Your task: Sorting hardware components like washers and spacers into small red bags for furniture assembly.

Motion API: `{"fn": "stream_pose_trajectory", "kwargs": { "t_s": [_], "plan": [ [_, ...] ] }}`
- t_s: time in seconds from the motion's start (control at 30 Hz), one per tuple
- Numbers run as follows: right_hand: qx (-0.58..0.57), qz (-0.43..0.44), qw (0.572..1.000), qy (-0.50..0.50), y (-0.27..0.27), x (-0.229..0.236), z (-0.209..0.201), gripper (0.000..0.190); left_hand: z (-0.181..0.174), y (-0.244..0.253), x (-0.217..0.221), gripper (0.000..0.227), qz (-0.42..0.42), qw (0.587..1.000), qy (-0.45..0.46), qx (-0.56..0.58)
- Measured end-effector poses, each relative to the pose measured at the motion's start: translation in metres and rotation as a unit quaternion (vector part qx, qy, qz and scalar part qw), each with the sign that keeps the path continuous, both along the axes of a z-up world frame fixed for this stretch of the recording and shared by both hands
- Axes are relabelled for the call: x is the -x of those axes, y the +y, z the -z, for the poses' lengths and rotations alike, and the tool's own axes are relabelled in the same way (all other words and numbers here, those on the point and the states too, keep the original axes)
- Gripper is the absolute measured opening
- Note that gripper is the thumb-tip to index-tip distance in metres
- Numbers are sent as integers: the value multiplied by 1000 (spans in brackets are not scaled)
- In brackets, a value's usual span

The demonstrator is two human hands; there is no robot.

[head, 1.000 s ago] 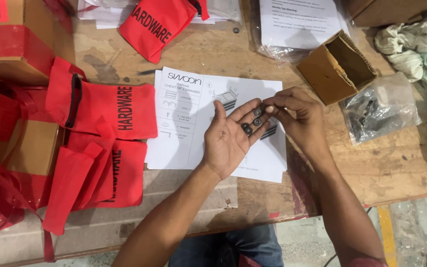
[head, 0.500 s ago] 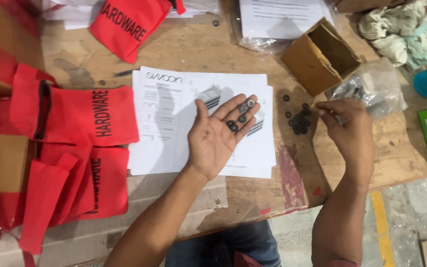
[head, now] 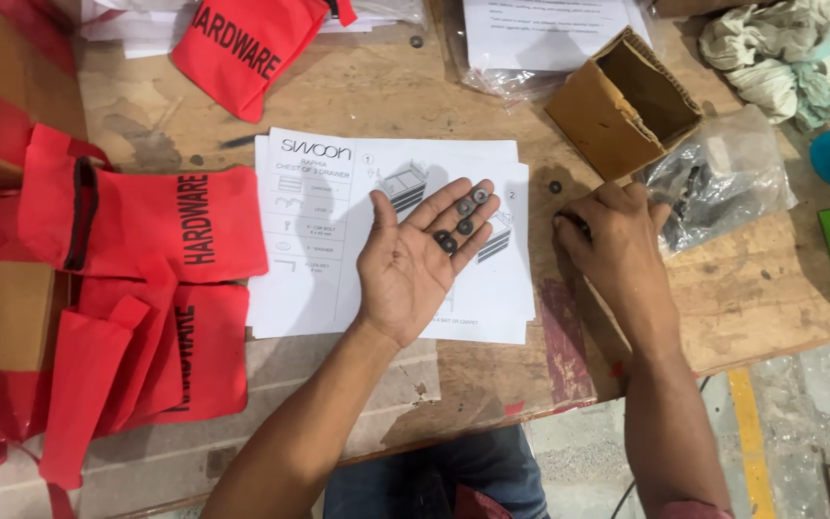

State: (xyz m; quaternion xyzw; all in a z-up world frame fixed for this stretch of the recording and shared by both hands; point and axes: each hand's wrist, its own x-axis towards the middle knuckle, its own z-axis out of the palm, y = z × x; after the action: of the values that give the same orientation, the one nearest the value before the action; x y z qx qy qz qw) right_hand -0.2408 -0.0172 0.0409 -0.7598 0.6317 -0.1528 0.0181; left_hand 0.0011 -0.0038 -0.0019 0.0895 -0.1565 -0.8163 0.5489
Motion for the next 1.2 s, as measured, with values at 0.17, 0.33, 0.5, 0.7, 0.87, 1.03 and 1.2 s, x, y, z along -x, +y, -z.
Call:
{"fn": "stream_pose_trajectory", "kwargs": {
  "t_s": [0.17, 0.33, 0.5, 0.7, 0.87, 1.03, 1.2],
  "plan": [
    [20, -42, 998, 37, -15, 14, 10, 32, -1, 0, 0, 95, 1, 1000, 2, 4],
    [-107, 9, 994, -6, -19, 9, -2, 22, 0, -1, 1, 95, -1, 1000, 7, -5],
    [-129, 9, 989, -71, -20, 8, -5, 20, 0, 0, 1, 96, -1, 1000, 5, -1],
    [-126, -9, 978, -167, -16, 1, -11, 18, -2, -1, 1, 97, -6, 1000, -3, 2],
    [-130, 0, 931, -341, -11, -13, -11, 22, -1, 0, 2, 96, -4, 1000, -3, -1],
    [-161, -84, 896, -406, -13, -42, -7, 17, 1, 0, 3, 95, -5, 1000, 9, -2],
    [-97, -102, 924, -355, -12, -54, -10, 20, 1, -2, 3, 95, -10, 1000, 10, -9]
  ]
}}
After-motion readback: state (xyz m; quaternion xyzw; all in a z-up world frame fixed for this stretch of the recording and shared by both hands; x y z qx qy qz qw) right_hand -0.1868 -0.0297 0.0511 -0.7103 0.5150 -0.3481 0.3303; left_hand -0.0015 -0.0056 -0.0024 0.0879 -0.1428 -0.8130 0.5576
